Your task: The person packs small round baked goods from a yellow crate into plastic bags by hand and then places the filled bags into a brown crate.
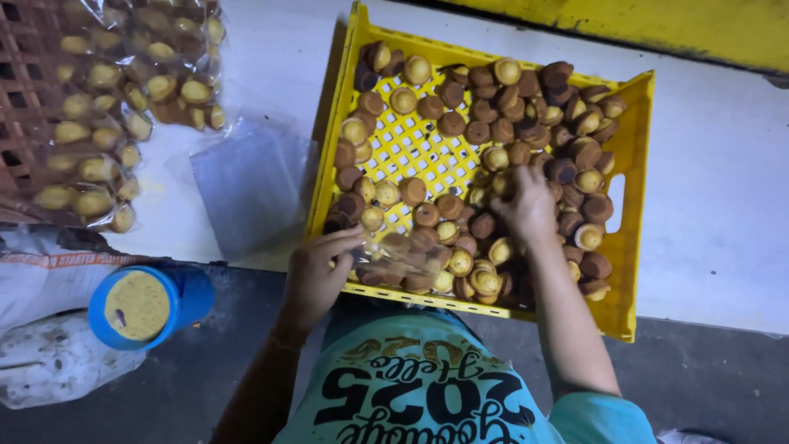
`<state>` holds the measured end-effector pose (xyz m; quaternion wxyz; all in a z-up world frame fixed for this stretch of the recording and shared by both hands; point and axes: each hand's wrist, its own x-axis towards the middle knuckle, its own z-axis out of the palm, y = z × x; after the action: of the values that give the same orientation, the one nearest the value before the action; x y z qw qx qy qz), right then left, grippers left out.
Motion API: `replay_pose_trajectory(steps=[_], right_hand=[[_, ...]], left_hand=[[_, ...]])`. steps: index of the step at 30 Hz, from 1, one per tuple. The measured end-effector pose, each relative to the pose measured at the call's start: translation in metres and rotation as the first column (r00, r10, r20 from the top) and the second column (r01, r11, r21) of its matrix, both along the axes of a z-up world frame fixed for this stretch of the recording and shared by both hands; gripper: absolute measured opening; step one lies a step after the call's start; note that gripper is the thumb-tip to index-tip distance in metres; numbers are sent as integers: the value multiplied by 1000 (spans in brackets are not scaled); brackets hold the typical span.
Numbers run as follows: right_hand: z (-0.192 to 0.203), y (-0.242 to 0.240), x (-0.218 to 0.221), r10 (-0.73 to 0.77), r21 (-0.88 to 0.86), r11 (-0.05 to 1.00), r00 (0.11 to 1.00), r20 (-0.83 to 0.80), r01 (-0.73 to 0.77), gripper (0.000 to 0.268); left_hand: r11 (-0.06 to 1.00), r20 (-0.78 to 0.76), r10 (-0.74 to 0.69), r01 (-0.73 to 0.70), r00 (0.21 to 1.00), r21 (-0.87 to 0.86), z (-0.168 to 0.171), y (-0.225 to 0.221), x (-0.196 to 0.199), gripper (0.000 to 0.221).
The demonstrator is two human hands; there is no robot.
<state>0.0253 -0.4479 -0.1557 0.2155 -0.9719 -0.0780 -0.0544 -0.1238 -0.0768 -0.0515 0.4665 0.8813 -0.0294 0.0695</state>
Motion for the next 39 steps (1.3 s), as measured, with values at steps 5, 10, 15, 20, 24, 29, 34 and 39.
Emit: replay_pose_trajectory(steps=[5,10,15,20,24,29,34,39], right_hand=[[32,49,9,-257,276,929,966,4,246,44],[6,169,-20,174,314,939,982,-69,-144,74],[8,151,35,92,379,917,991,99,-123,77],[3,140,100,-137,346,937,870,474,-41,79],[-13,136,120,-202,147,968,979,-13,201,89],[48,135,74,-153,541,838,982,115,67,86],[67,169,-41,314,194,928,948,45,-317,71],[89,131,-72,339,244,925,923,-182,-291,50]], left_hand=[[998,-38,-28,26,999,-54,13,20,2,34],[965,-134,-175,142,975,-221,53,37,9,33],[893,-209,-291,186,934,-411,44,61,19,35],[744,-286,-447,175,848,-644,25,60,42,38],[696,-304,-608,308,733,-648,28,59,75,33],[726,-417,-676,449,608,-521,-1,31,128,31],[658,-473,-749,445,464,-607,-92,-7,189,72],[607,-16,-735,667,678,432,9,-77,90,41]])
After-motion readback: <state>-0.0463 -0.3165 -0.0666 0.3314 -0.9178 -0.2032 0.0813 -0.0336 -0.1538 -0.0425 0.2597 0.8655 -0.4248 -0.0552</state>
